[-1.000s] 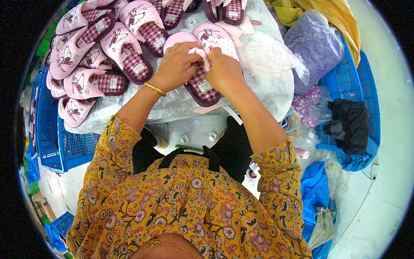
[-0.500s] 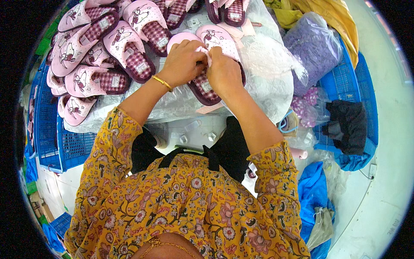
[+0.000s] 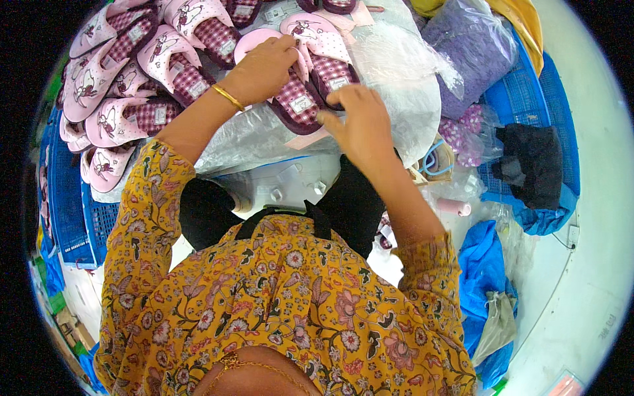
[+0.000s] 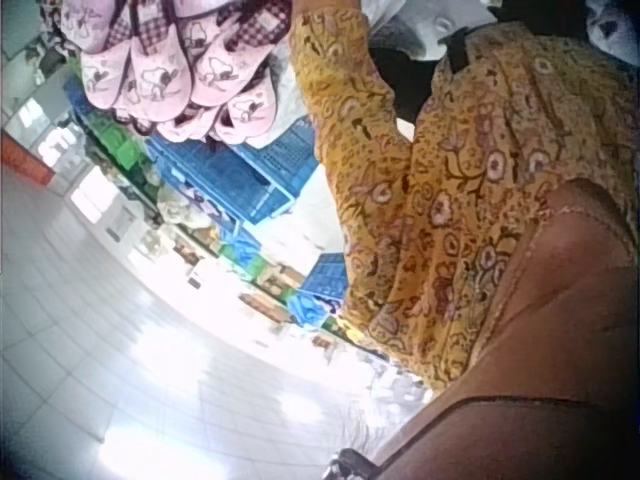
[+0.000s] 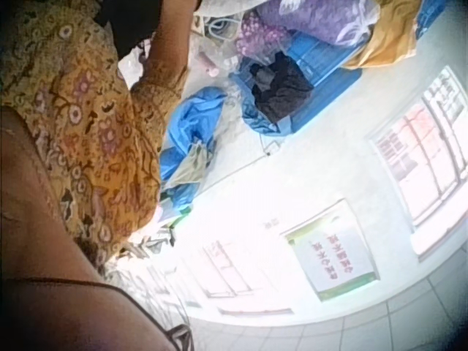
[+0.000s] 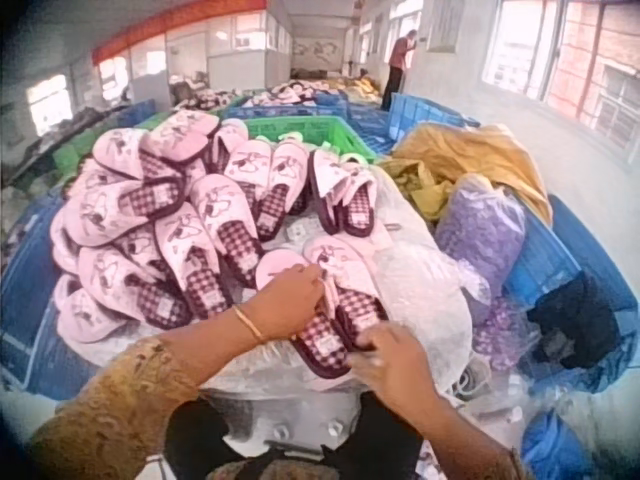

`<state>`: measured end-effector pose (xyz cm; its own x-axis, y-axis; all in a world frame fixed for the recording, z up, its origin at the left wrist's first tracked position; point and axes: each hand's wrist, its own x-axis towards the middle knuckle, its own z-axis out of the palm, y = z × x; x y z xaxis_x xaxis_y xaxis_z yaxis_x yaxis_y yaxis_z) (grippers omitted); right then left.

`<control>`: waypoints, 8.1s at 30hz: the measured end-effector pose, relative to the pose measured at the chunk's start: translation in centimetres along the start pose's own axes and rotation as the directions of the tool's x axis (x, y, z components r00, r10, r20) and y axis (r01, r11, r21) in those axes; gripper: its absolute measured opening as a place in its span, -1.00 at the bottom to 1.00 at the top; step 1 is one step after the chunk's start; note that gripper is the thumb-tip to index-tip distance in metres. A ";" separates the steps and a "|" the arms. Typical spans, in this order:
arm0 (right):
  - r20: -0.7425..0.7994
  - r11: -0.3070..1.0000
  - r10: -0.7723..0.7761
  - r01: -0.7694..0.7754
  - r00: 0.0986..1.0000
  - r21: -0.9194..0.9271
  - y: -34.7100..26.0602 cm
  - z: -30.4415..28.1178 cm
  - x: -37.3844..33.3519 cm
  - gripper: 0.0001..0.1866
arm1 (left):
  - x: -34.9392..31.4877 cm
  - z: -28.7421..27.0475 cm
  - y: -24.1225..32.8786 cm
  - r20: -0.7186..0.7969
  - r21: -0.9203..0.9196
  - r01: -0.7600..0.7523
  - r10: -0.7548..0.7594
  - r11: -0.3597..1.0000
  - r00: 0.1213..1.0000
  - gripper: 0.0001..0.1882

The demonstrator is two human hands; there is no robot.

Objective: The person sits on the floor and repeatedly picks up pairs of pink slippers, attaches small white tags to them, and places them back on a pile. The person handles the slippers and tags by hand throughout the clip.

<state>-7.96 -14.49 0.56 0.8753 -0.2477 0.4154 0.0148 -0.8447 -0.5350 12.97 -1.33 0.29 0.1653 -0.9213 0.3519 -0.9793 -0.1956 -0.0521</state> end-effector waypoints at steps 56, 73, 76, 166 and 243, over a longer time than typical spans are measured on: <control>-0.159 0.990 -0.043 0.063 0.986 0.126 2.3 -0.2 4.0 -0.83 | -0.6 -1.8 4.8 0.232 -0.883 0.374 -0.428 0.285 0.874 -0.86; -0.212 0.974 0.000 0.048 0.977 0.222 2.2 1.9 3.2 -0.66 | -0.4 -1.5 4.8 0.224 -0.850 0.347 -0.325 0.396 0.919 -0.88; -0.207 0.972 -0.004 0.052 0.978 0.228 2.1 1.9 3.3 -0.65 | -0.3 -1.3 4.6 0.244 -0.862 0.349 -0.304 0.366 0.921 -0.88; 0.086 0.962 0.212 -0.223 0.974 0.155 -2.5 -2.0 10.8 -0.66 | -10.5 -1.9 2.8 -0.371 -0.709 0.295 -0.694 0.640 0.617 -0.86; -0.341 0.782 0.351 -0.073 0.872 0.618 -7.3 5.3 13.0 -0.62 | -17.5 -32.6 5.6 -0.620 -0.266 -0.793 0.533 0.548 0.576 -0.64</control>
<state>5.87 -9.05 5.93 0.6033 -0.6746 0.4253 0.2464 -0.3494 -0.9040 0.82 24.63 24.35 -0.4995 -0.4265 0.7541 -0.6985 0.7131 -0.0594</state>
